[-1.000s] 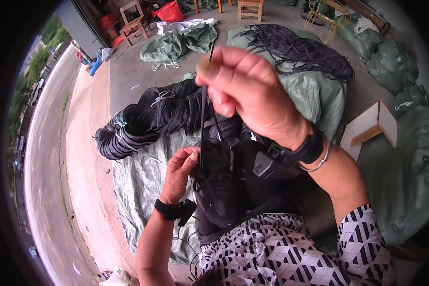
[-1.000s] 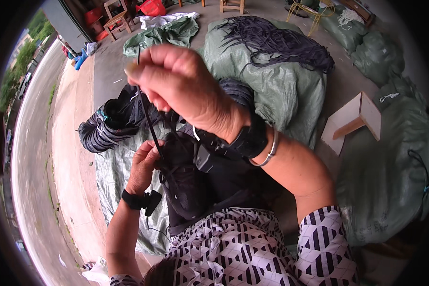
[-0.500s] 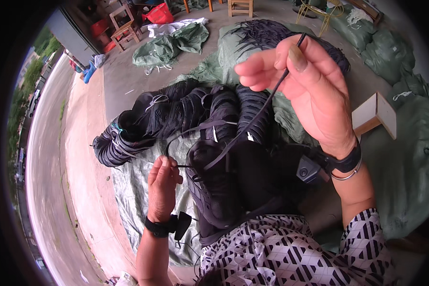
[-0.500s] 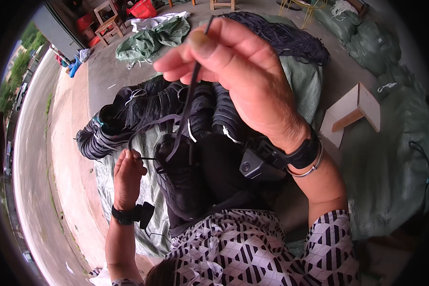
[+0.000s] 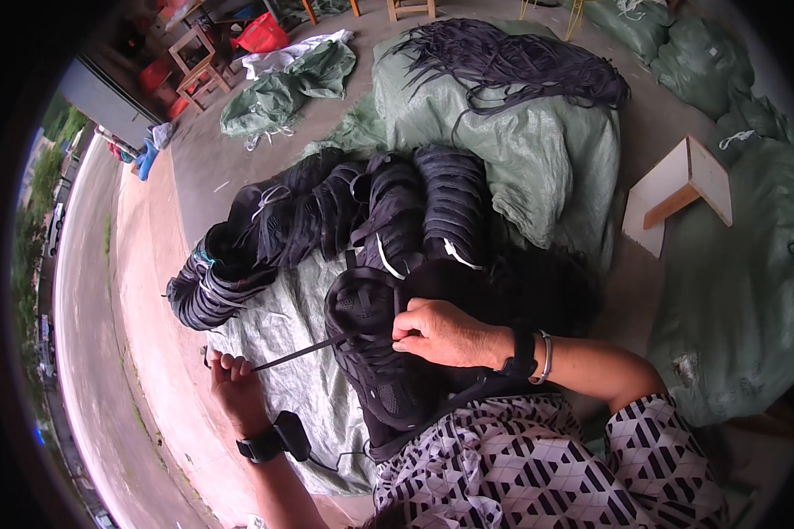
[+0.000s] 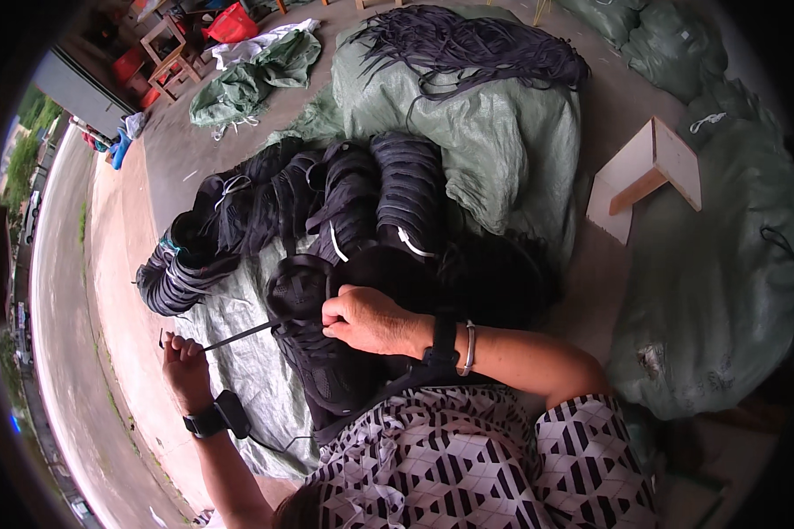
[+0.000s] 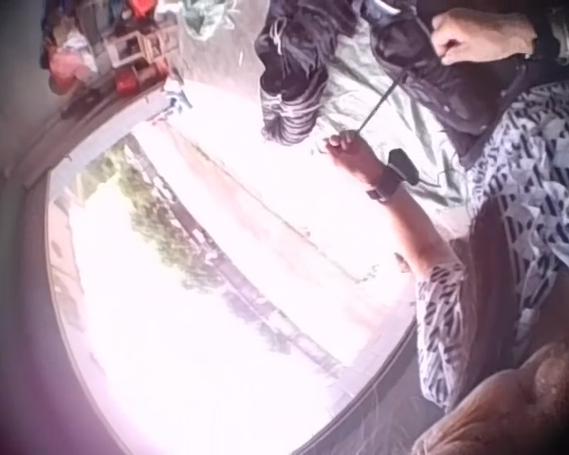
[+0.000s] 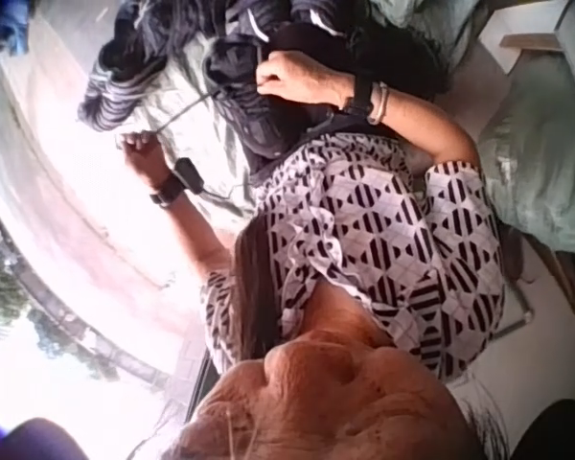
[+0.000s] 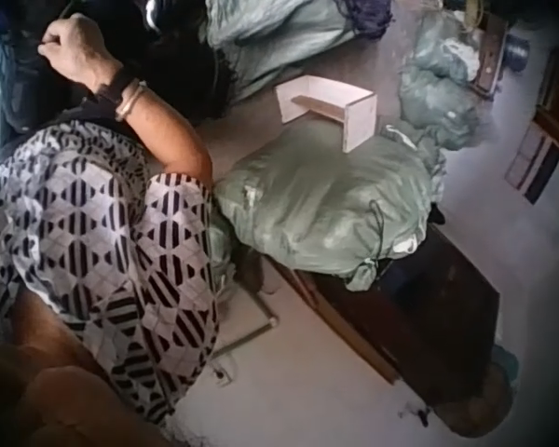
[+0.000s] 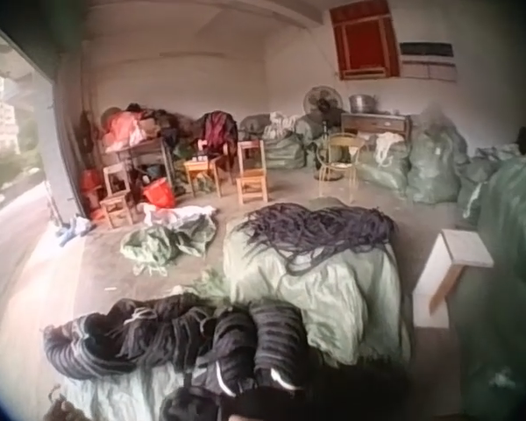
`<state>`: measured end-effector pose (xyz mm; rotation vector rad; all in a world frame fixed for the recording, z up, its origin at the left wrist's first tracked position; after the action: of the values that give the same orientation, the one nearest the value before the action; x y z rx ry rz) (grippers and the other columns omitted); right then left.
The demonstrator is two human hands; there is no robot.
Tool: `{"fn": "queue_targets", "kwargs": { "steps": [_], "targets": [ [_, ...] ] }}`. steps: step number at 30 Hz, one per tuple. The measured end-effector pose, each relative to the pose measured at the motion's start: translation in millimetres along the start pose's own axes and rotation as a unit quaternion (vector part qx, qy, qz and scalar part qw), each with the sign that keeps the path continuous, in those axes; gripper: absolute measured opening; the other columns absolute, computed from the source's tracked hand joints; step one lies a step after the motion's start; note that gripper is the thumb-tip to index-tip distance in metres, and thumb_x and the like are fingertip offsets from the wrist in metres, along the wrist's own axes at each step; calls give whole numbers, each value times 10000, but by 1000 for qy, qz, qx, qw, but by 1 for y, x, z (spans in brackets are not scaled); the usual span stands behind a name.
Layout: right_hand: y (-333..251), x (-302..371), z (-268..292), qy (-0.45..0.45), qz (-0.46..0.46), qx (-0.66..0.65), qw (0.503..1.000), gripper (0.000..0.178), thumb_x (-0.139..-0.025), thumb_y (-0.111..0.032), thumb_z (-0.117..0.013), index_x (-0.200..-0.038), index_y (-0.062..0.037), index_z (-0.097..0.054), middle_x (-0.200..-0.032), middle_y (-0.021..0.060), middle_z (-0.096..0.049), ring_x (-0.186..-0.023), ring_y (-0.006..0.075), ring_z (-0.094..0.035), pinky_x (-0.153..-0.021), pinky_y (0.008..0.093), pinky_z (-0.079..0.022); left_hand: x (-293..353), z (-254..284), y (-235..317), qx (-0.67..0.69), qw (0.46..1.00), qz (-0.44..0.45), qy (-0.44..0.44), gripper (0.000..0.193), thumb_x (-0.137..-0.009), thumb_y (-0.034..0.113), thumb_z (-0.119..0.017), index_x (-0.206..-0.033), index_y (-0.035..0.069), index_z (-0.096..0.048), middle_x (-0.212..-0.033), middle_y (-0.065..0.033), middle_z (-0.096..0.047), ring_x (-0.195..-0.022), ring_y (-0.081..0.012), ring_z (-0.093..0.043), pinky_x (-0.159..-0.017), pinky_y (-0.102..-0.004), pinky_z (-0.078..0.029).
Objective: Lacing black athletic shoes as part of a manufacturing or assembly process.
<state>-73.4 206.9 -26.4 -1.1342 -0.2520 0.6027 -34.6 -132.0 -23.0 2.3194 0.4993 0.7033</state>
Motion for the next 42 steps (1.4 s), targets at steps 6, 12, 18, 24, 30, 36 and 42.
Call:
{"fn": "queue_targets", "kwargs": {
  "steps": [6,12,18,24,30,36,42],
  "targets": [
    [31,-9,48,13,-166,-667,726,130,-897,-155,-597,-923,-28,-604,-825,106,-661,-437,35,-413,-381,173,-280,-6,3,18,-25,998,-40,-35,216,-1012,223,-378,-1077,61,-505,-604,60,-308,-466,-41,-248,-395,-198,-230],
    [48,6,76,152,-132,-80,976,144,-876,-116,-610,-970,-10,-635,-692,57,-662,-475,34,-496,-383,200,-351,-1,-11,2,-153,984,-94,-20,329,-988,307,-436,-1188,50,-486,-610,70,-307,-465,-31,-227,-388,-196,-193],
    [19,1,35,161,14,-45,986,56,-891,-67,-579,-927,-26,-588,-746,70,-666,-644,123,-642,-568,263,-509,3,-11,17,-166,979,-119,28,161,-989,221,-410,-1005,73,-472,-637,64,-264,-500,-42,-224,-428,-198,-192],
    [18,5,18,41,-84,-12,996,83,-849,-106,-622,-832,-33,-588,-684,126,-633,-662,277,-658,-573,345,-495,32,-51,40,-649,562,-511,-40,206,-951,31,-331,-1083,-29,-478,-719,29,-352,-594,-46,-279,-480,-199,-244],
    [15,1,19,55,-66,70,994,106,-818,-126,-606,-776,-30,-588,-717,145,-635,-715,342,-634,-648,424,-489,61,-78,-61,-491,831,-126,-228,211,-999,237,-435,-995,74,-568,-717,41,-559,-546,5,-274,-494,-176,-216],
    [14,-4,13,75,-42,111,990,97,-826,-116,-613,-783,-43,-566,-642,109,-592,-630,317,-615,-563,391,-472,70,-65,-84,-586,757,-50,-286,224,-985,154,-458,-897,-20,-568,-739,-28,-585,-677,-98,-494,-636,-239,-421],
    [3,-10,13,6,55,146,988,49,-808,-58,-548,-769,-38,-569,-719,115,-601,-742,313,-627,-652,400,-493,65,-54,-78,-517,821,-158,-183,285,-978,217,-494,-798,3,-550,-751,-28,-583,-687,-91,-470,-679,-254,-399]
  ]
}}
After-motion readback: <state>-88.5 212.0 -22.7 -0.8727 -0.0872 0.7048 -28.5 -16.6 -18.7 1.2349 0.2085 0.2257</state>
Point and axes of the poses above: each hand's wrist, its own x-axis away from the middle knuckle, its own z-axis out of the back of the hand, y = z × x, the point moved 4 cm from there along -x, towards the middle knuckle
